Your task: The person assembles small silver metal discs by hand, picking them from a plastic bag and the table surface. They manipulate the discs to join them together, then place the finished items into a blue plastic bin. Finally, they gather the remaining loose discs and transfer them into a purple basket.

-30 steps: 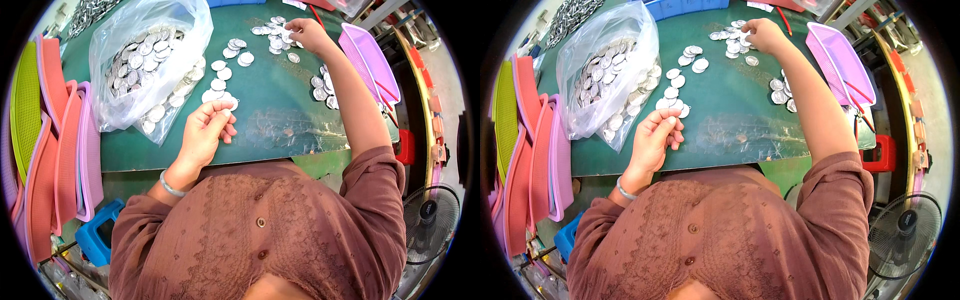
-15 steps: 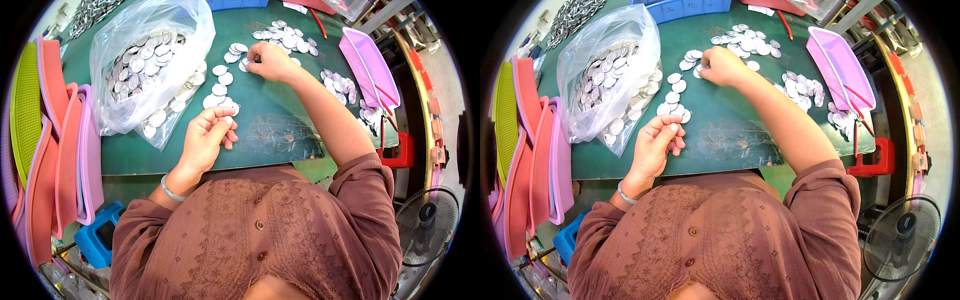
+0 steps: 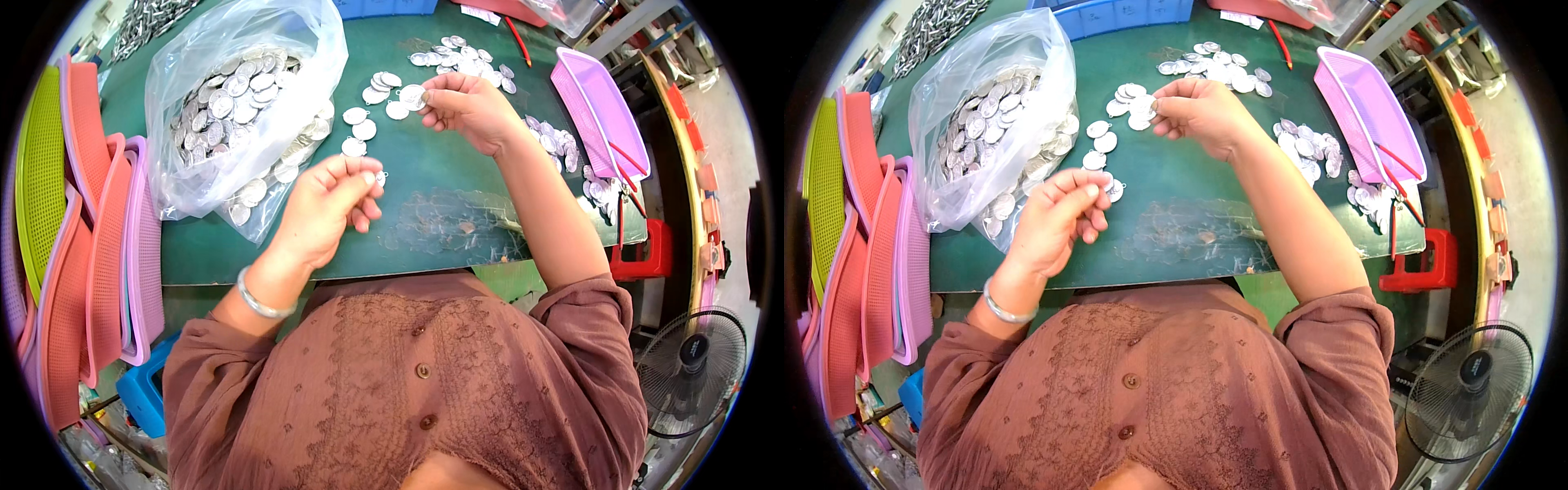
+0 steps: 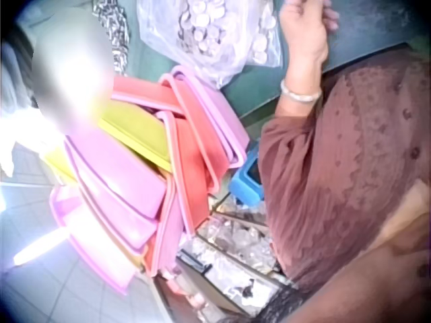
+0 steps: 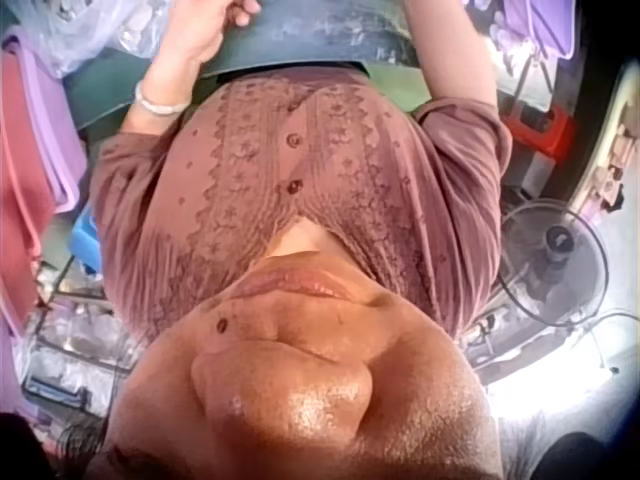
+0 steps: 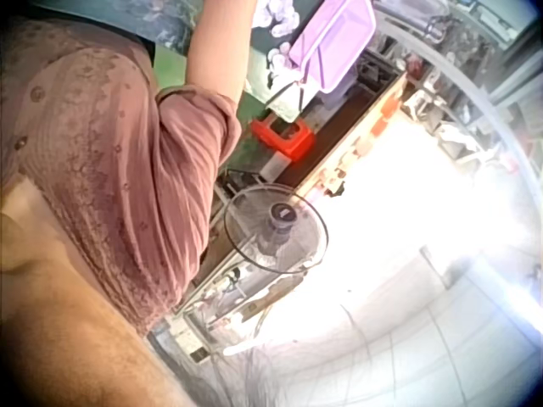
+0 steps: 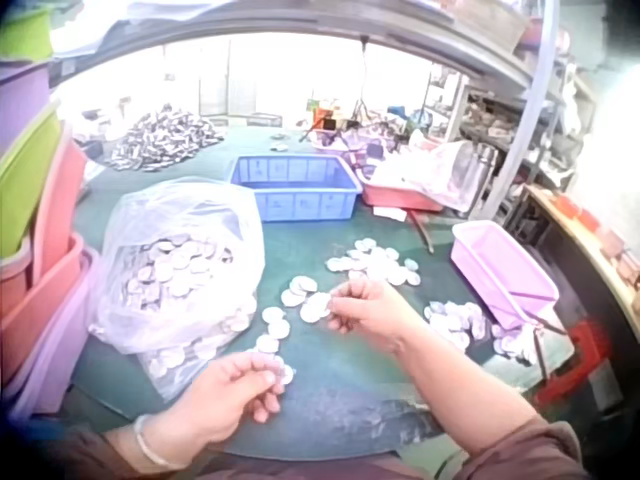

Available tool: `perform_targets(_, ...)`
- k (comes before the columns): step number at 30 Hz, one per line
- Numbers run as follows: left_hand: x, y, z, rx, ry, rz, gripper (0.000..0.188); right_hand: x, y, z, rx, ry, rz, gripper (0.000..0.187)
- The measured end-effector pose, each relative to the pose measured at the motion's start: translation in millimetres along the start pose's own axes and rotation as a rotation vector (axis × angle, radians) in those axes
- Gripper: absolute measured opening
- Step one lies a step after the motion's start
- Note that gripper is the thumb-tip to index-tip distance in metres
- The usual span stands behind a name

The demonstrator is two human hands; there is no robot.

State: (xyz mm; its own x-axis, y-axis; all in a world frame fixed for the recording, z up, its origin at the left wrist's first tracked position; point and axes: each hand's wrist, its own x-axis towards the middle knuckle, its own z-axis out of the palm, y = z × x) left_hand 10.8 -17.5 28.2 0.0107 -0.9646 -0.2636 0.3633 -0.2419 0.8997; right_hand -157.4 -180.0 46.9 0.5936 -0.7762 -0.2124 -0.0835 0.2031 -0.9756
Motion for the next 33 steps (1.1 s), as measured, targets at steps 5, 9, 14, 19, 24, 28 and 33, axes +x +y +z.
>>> perform_targets(5, 29.7, 21.2, 13.1, 0.077, 0.039, 0.108, 0.017, -16.1, 2.2, 12.1, 0.224, -0.098, 0.012, 0.014)
perform_targets(9, 51.9, 22.4, 14.1, 0.169, 0.026, 0.19, 0.017, -23.5, 2.7, 16.3, 0.275, -0.12, -0.007, 0.016)
perform_targets(14, 63.4, 23.4, 13.3, 0.191, -0.005, 0.193, 0.015, -28.0, 2.0, 8.8, 0.284, -0.107, 0.016, 0.015)
perform_targets(19, 66.4, 21.5, 10.9, 0.169, -0.021, 0.156, 0.013, -27.9, 5.3, 5.4, 0.21, -0.088, 0.016, 0.013)
perform_targets(24, 66.7, 20.0, 11.5, 0.119, -0.01, 0.108, 0.013, -23.7, 12.7, 5.3, 0.166, -0.079, 0.025, 0.013)
perform_targets(28, 66.9, 17.9, 10.6, 0.077, -0.019, 0.083, 0.012, -23.9, 14.8, 6.4, 0.228, -0.057, 0.05, 0.012)
perform_targets(33, 64.0, 15.9, 12.4, 0.038, -0.06, 0.026, 0.012, -21.6, 19.3, 5.4, 0.32, -0.023, 0.056, 0.011)
